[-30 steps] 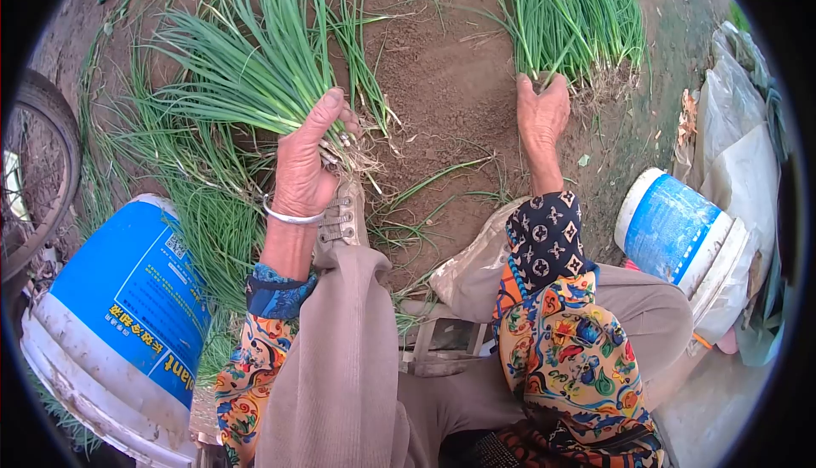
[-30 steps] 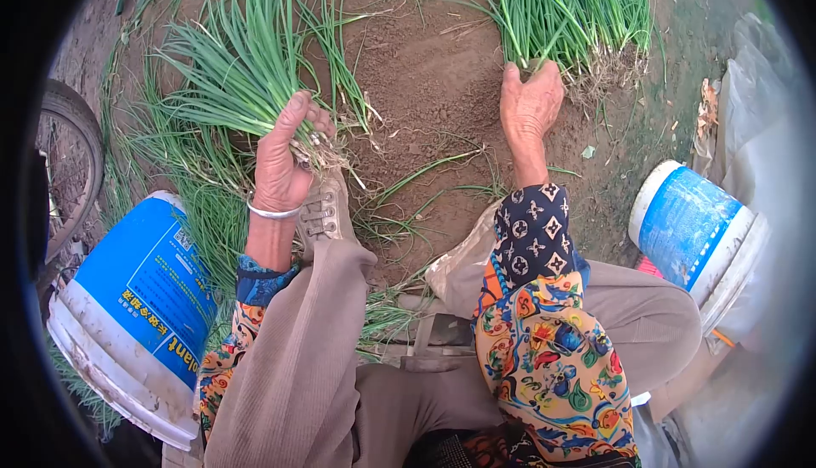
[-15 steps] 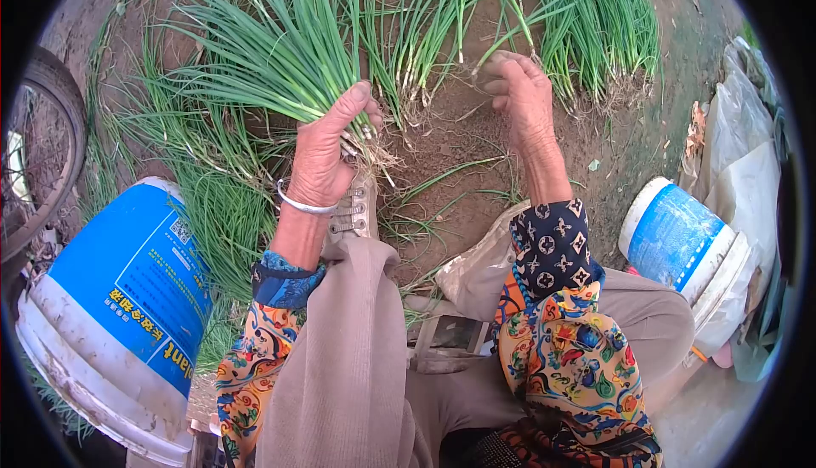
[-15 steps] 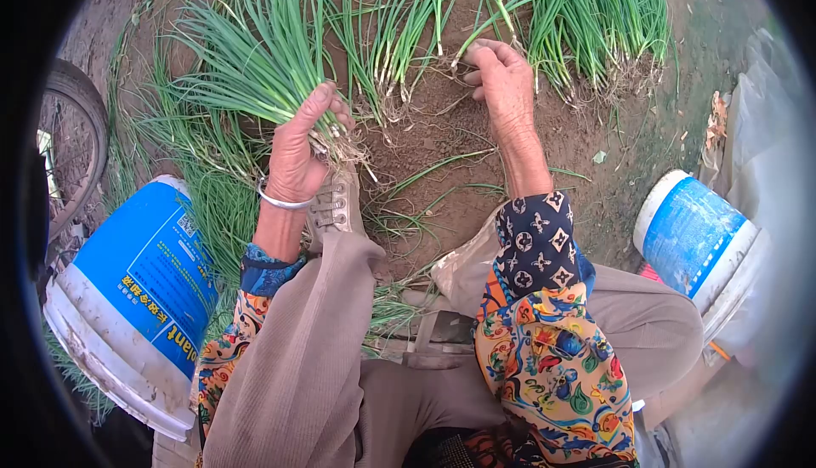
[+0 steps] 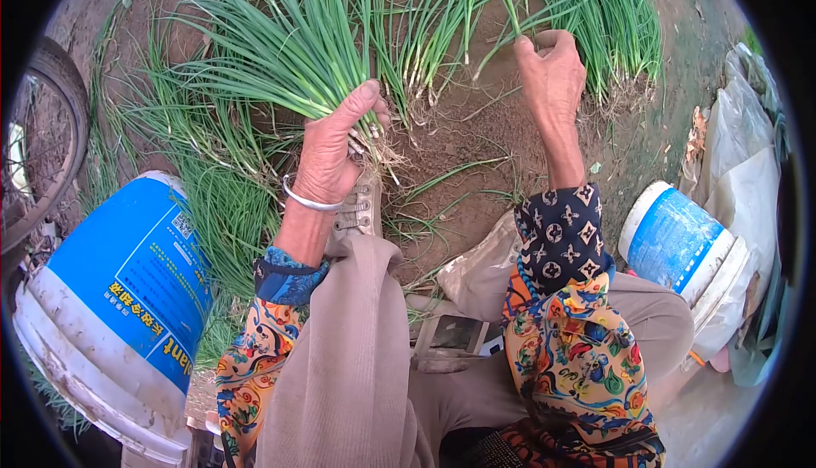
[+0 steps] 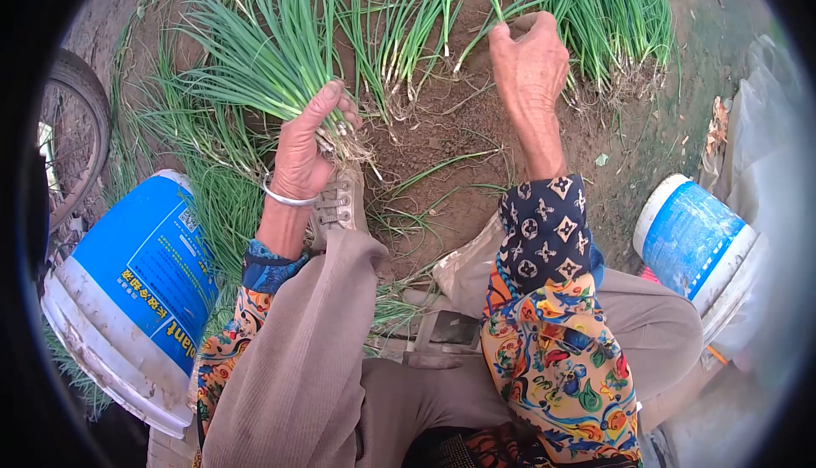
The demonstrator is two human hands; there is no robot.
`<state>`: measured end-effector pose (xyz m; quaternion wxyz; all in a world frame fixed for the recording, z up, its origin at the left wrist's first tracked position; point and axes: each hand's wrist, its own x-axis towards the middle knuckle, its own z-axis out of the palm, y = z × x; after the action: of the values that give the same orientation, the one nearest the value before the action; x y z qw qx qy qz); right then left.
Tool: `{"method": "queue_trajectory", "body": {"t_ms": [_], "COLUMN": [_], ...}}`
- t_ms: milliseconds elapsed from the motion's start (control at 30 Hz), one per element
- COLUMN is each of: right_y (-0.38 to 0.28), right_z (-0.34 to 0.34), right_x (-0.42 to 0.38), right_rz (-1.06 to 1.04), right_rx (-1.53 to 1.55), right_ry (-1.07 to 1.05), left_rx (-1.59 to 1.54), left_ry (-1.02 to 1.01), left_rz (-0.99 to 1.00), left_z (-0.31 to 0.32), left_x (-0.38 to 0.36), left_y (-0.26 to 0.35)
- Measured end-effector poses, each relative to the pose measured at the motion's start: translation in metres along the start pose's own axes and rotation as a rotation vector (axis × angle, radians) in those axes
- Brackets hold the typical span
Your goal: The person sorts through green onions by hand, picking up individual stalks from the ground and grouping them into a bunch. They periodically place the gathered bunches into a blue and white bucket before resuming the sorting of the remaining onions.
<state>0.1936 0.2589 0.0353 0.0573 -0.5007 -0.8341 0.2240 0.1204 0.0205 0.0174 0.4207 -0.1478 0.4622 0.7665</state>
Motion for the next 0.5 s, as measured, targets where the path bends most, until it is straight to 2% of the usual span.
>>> {"method": "queue_trajectory", "body": {"t_ms": [33, 167, 300, 400, 433, 500], "right_y": [0.012, 0.023, 0.021, 0.006, 0.004, 0.008], "right_z": [0.009, 0.012, 0.0, 0.005, 0.013, 0.023], "right_x": [0.011, 0.021, 0.001, -0.007, -0.011, -0.008], "right_rz": [-0.074, -0.075, 0.061, 0.242, 0.219, 0.106], "right_rx": [-0.092, -0.004, 0.05, 0.092, 0.123, 0.104], "right_ry": [0.067, -0.201, -0.401, -0.595, -0.485, -0.45], "left_rx": [-0.006, -0.024, 0.008, -0.001, 0.007, 0.021], "left_ry": [-0.002, -0.008, 0.02, -0.009, -0.006, 0.0], "left_rz": [-0.004, -0.019, -0.022, -0.018, -0.015, -0.011], "left_z": [0.0, -0.001, 0.0, 0.0, -0.001, 0.0], "left_x": [0.0, 0.001, 0.0, 0.001, 0.001, 0.0], "left_y": [-0.001, -0.002, 0.0, -0.001, -0.001, 0.0]}}
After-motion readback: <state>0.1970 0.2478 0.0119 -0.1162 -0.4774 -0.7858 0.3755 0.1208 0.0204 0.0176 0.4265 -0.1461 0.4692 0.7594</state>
